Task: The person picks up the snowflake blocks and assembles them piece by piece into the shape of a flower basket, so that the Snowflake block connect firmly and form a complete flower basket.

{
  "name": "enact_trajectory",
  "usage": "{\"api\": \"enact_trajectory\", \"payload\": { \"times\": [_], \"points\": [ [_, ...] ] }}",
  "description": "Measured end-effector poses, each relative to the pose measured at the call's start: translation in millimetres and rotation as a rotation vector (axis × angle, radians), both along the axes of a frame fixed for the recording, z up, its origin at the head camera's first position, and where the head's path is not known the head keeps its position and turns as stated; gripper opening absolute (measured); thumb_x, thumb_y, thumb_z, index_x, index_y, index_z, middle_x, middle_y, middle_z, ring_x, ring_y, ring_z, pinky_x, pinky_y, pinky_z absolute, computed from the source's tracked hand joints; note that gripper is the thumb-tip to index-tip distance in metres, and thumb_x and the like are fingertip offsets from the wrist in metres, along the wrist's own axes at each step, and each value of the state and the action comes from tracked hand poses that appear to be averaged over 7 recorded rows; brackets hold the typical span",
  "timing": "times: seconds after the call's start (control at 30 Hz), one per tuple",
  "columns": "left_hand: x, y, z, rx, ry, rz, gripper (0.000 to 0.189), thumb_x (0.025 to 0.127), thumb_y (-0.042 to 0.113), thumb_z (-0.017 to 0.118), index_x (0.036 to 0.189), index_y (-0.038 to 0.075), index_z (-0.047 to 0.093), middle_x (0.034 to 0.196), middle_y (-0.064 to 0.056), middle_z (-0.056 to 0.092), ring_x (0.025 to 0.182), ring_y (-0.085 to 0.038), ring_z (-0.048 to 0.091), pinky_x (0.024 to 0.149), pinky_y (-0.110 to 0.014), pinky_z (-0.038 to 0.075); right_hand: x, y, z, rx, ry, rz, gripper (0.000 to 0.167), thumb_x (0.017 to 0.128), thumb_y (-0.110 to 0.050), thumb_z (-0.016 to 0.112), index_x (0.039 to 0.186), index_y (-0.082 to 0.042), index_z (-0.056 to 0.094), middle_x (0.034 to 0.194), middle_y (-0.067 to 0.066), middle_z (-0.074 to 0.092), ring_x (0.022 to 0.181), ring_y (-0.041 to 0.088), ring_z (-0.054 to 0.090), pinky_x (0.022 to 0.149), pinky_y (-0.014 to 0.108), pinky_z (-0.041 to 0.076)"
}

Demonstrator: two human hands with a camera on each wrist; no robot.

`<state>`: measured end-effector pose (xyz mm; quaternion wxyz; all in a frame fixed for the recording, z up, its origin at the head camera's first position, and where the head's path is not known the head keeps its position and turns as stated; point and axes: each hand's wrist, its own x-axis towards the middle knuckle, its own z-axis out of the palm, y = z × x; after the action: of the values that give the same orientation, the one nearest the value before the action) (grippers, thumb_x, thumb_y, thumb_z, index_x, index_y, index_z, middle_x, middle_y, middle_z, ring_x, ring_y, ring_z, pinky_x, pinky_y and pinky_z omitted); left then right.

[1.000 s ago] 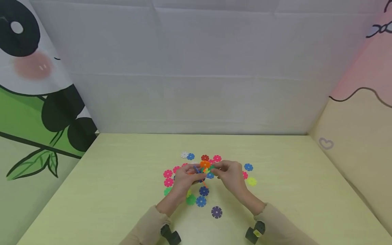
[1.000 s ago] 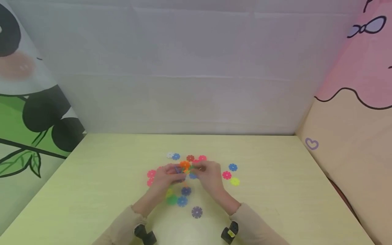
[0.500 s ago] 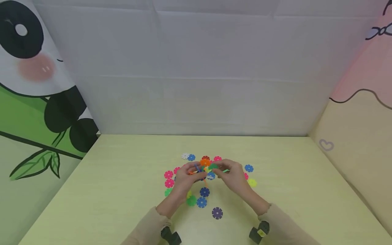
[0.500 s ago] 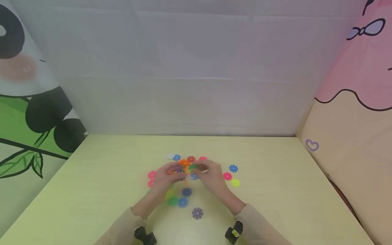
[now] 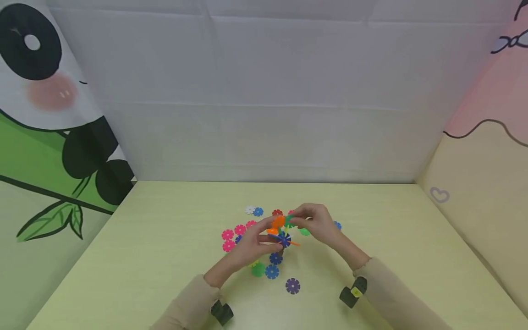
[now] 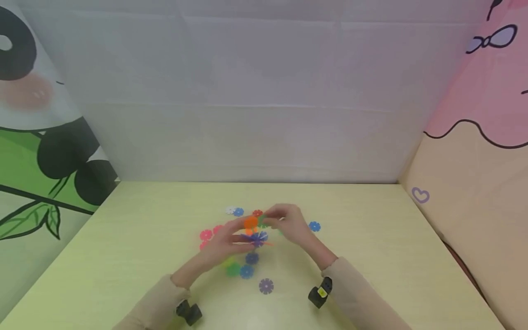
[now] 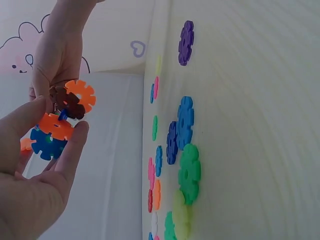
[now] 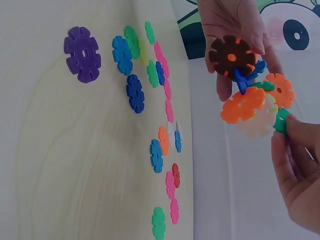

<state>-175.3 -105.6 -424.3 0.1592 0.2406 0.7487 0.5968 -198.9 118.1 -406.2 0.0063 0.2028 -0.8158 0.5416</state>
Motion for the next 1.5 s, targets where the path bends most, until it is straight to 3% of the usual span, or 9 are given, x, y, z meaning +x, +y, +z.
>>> {"api": "enact_trajectory", "payload": {
  "times": [0.17, 0.37, 0.47, 0.63, 0.77, 0.97, 1.2, 1.33, 1.5],
  "points": [
    [-1.5, -2.4, -6.3, 0.040, -0.023, 0.090, 0.064, 0.093, 0.010, 0.067, 0.150, 0.010, 0.037, 0.143, -0.028, 0.046, 0.117, -0.038, 0.065, 0.092, -0.035, 0.059, 6.2, -2, -5.3, -0.011, -0.049, -0.028, 0.029, 0.093, -0.011, 0.067, 0.117, 0.004, 0.065, 0.109, 0.022, 0.070, 0.088, 0.016, 0.069, 0.078, 0.035, 0.062],
    [1.5, -2.7, -1.8, 0.102, -0.050, 0.193, 0.072, 0.090, 0.004, 0.068, 0.152, 0.013, 0.033, 0.145, -0.027, 0.042, 0.117, -0.041, 0.064, 0.092, -0.040, 0.059, 20.9, -2, -17.5, -0.107, -0.255, 0.031, 0.047, 0.096, -0.018, 0.064, 0.134, 0.006, 0.050, 0.123, 0.025, 0.062, 0.106, 0.033, 0.070, 0.086, 0.041, 0.061],
    [3.2, -1.0, 0.8, 0.101, -0.062, 0.188, 0.075, 0.090, 0.002, 0.069, 0.153, 0.014, 0.030, 0.148, -0.027, 0.037, 0.117, -0.042, 0.064, 0.091, -0.041, 0.059, 22.8, -5, -22.5, -0.196, -0.327, 0.052, 0.047, 0.098, -0.019, 0.062, 0.134, 0.007, 0.047, 0.121, 0.023, 0.065, 0.107, 0.029, 0.071, 0.091, 0.044, 0.059],
    [4.5, -0.3, 2.3, 0.068, -0.085, 0.120, 0.083, 0.090, 0.004, 0.069, 0.157, 0.017, 0.022, 0.159, -0.024, 0.020, 0.120, -0.043, 0.061, 0.090, -0.039, 0.059, 21.2, -9, -27.4, -0.222, -0.320, 0.019, 0.042, 0.099, -0.016, 0.059, 0.131, 0.009, 0.051, 0.108, 0.012, 0.070, 0.098, 0.016, 0.072, 0.093, 0.046, 0.057],
    [2.9, -4.6, 2.1, 0.038, -0.067, 0.059, 0.083, 0.093, 0.008, 0.067, 0.158, 0.018, 0.017, 0.162, -0.024, 0.013, 0.124, -0.047, 0.058, 0.094, -0.042, 0.058, 18.8, -10, -28.1, -0.190, -0.299, 0.038, 0.042, 0.099, -0.016, 0.059, 0.130, 0.011, 0.051, 0.112, 0.021, 0.069, 0.099, 0.020, 0.073, 0.093, 0.045, 0.057],
    [-0.4, -9.9, -1.8, -0.073, 0.043, 0.118, 0.072, 0.096, 0.019, 0.064, 0.156, 0.021, 0.025, 0.165, -0.015, 0.020, 0.144, -0.044, 0.034, 0.109, -0.063, 0.041, 11.3, -15, -26.7, -0.157, -0.304, 0.089, 0.042, 0.098, -0.017, 0.062, 0.127, 0.011, 0.055, 0.118, 0.025, 0.067, 0.102, 0.023, 0.073, 0.092, 0.035, 0.059],
    [-9.1, -25.0, -6.2, 0.003, 0.002, 0.167, 0.061, 0.095, 0.010, 0.064, 0.150, 0.015, 0.037, 0.145, -0.026, 0.041, 0.096, -0.028, 0.072, 0.085, -0.035, 0.061, 4.0, -28, -35.2, -0.198, -0.364, 0.028, 0.039, 0.099, -0.013, 0.058, 0.129, 0.012, 0.054, 0.124, 0.029, 0.064, 0.104, 0.028, 0.072, 0.089, 0.036, 0.060],
    [-16.6, -49.6, 1.1, -0.012, 0.007, 0.234, 0.060, 0.096, 0.009, 0.062, 0.150, 0.012, 0.036, 0.140, -0.029, 0.047, 0.094, -0.025, 0.072, 0.083, -0.031, 0.061, 3.3, -39, -44.9, -0.126, -0.354, 0.003, 0.030, 0.095, -0.007, 0.062, 0.120, 0.010, 0.060, 0.116, 0.027, 0.067, 0.098, 0.027, 0.071, 0.085, 0.035, 0.061],
    [-23.3, -80.9, 12.5, -0.065, 0.032, 0.333, 0.061, 0.097, 0.010, 0.061, 0.151, 0.011, 0.034, 0.142, -0.028, 0.049, 0.104, -0.028, 0.070, 0.085, -0.032, 0.061, 7.8, -59, -53.4, 0.128, -0.267, 0.120, 0.022, 0.087, -0.005, 0.072, 0.106, 0.003, 0.070, 0.099, 0.014, 0.073, 0.083, 0.011, 0.066, 0.073, 0.020, 0.057]
  ]
}}
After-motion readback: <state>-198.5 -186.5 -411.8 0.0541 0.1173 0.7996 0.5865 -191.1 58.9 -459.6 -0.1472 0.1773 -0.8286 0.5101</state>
